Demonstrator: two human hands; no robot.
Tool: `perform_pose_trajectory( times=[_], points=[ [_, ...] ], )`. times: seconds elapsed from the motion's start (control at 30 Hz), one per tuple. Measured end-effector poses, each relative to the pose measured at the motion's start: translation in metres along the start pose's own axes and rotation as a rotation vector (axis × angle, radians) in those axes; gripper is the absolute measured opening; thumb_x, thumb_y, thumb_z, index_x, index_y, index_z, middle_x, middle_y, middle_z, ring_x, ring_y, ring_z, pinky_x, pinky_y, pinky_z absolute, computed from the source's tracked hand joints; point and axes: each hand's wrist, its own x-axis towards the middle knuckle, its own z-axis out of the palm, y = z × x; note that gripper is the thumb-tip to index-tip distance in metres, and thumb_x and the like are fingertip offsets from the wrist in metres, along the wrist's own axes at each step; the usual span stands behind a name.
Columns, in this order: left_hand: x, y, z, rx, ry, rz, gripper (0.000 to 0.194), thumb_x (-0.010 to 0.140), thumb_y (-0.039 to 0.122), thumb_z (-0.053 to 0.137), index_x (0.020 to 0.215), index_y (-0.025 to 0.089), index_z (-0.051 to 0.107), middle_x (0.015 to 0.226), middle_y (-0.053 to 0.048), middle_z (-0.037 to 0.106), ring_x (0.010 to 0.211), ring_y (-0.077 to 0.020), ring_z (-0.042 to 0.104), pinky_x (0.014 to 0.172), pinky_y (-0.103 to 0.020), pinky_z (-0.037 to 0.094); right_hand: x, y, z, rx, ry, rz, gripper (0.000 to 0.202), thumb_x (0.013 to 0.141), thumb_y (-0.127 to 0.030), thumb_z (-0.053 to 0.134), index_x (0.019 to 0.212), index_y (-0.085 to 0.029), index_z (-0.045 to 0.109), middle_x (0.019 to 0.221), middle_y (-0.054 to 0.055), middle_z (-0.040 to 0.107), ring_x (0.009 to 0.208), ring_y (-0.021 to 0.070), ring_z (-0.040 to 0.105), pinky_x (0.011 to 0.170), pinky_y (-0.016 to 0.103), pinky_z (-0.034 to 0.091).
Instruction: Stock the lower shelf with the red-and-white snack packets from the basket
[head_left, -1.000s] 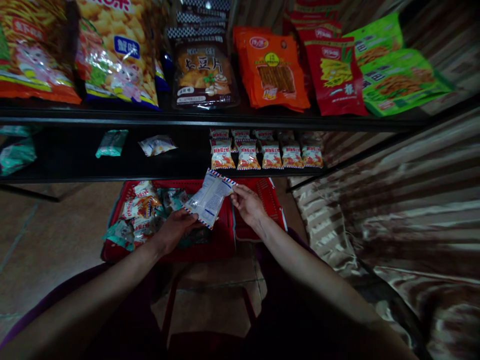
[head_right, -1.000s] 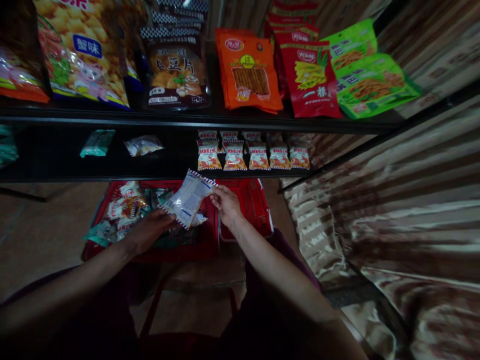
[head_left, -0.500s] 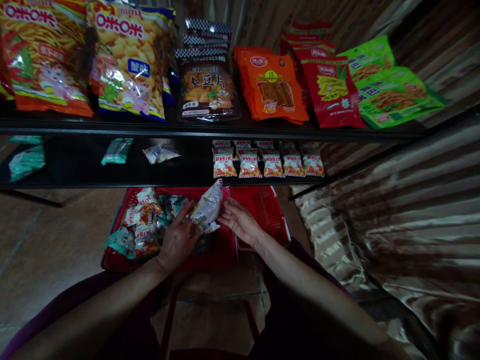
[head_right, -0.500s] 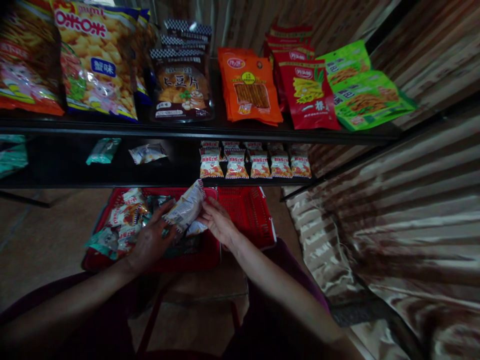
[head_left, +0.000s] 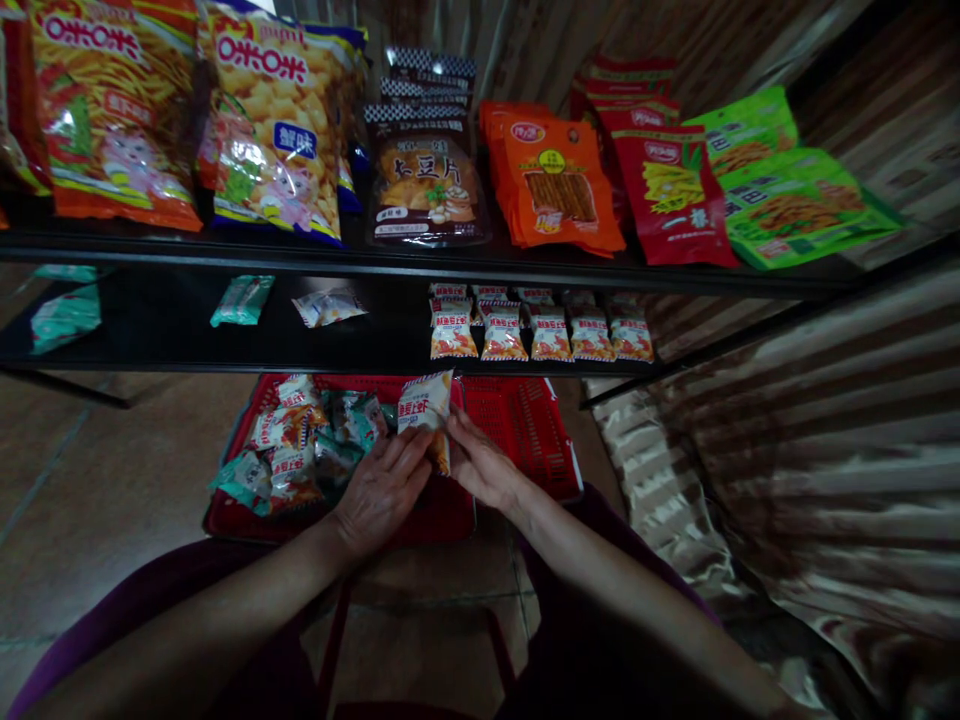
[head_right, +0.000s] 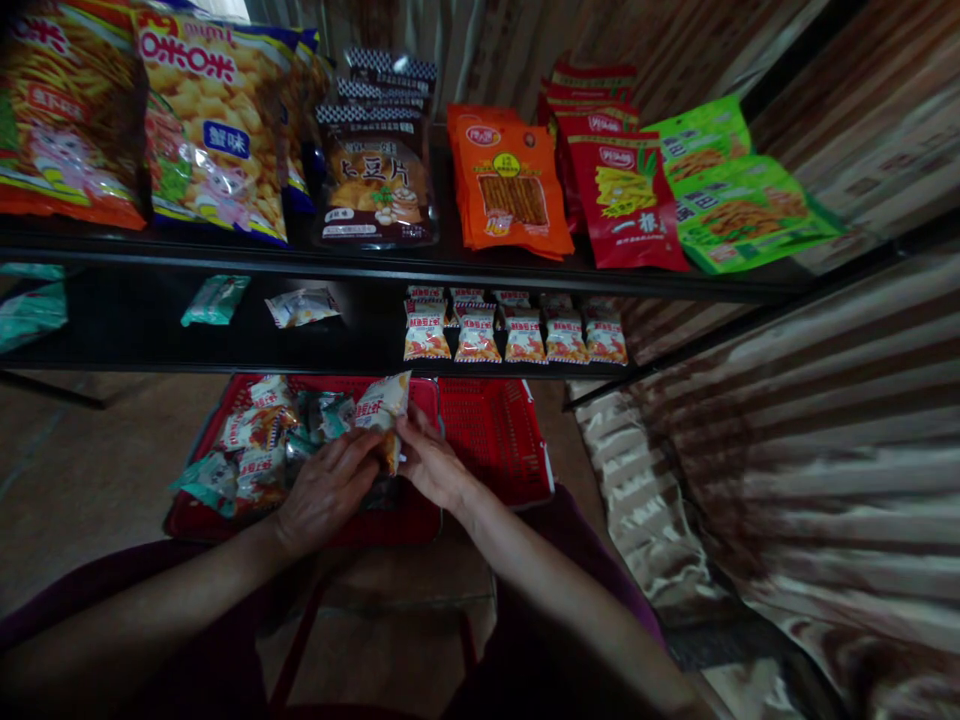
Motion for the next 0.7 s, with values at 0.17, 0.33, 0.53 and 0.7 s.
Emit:
perform_pose_trajectory(
  times=[0.17, 0.33, 0.53, 0.7],
  points=[
    [0.0, 0.005, 0.006, -0.026, -0.021, 0.026, 0.026, 0.089, 0.012, 0.04, 0.104, 0.013, 0.062, 0.118, -0.016, 0.059, 0.117, -0.0283, 0.052, 0.093, -0.047, 0.047, -0.003, 0.005, 0.001, -0.026, 0.061, 0.024, 0.039, 0.059, -0.018, 0.078, 0.092, -0.025, 0.059, 0.079, -0.003, 0.07, 0.068, 0.0116, 0.065, 0.06, 0.021, 0.052],
    [-0.001, 0.006, 0.011, -0.16, -0.006, 0.011, 0.027, 0.089, 0.015, 0.043, 0.112, 0.015, 0.059, 0.121, -0.013, 0.059, 0.118, -0.0266, 0.051, 0.096, -0.046, 0.045, 0.001, 0.0, -0.005, 0.036, 0.138, 0.059, 0.026, 0.059, -0.013, 0.066, 0.084, -0.019, 0.063, 0.072, 0.0, 0.07, 0.058, 0.0131, 0.063, 0.05, 0.021, 0.049],
    [0.002, -0.007, 0.0, -0.56, 0.131, -0.413, 0.025, 0.089, 0.021, 0.044, 0.107, 0.019, 0.059, 0.118, -0.011, 0.059, 0.112, -0.0207, 0.054, 0.097, -0.037, 0.044, 0.004, -0.009, -0.01, 0.069, 0.072, 0.1, 0.029, 0.058, -0.015, 0.06, 0.087, -0.015, 0.062, 0.072, 0.002, 0.07, 0.062, 0.0155, 0.065, 0.062, 0.025, 0.054],
    [0.007, -0.038, 0.004, -1.064, 0.191, -1.057, 0.034, 0.081, 0.045, 0.055, 0.099, 0.017, 0.061, 0.105, -0.01, 0.065, 0.101, -0.0231, 0.06, 0.087, -0.034, 0.048, 0.004, -0.004, -0.015, 0.042, 0.083, 0.183, 0.034, 0.06, -0.013, 0.058, 0.094, -0.016, 0.059, 0.077, 0.002, 0.072, 0.067, 0.0163, 0.067, 0.066, 0.026, 0.054]
  ],
)
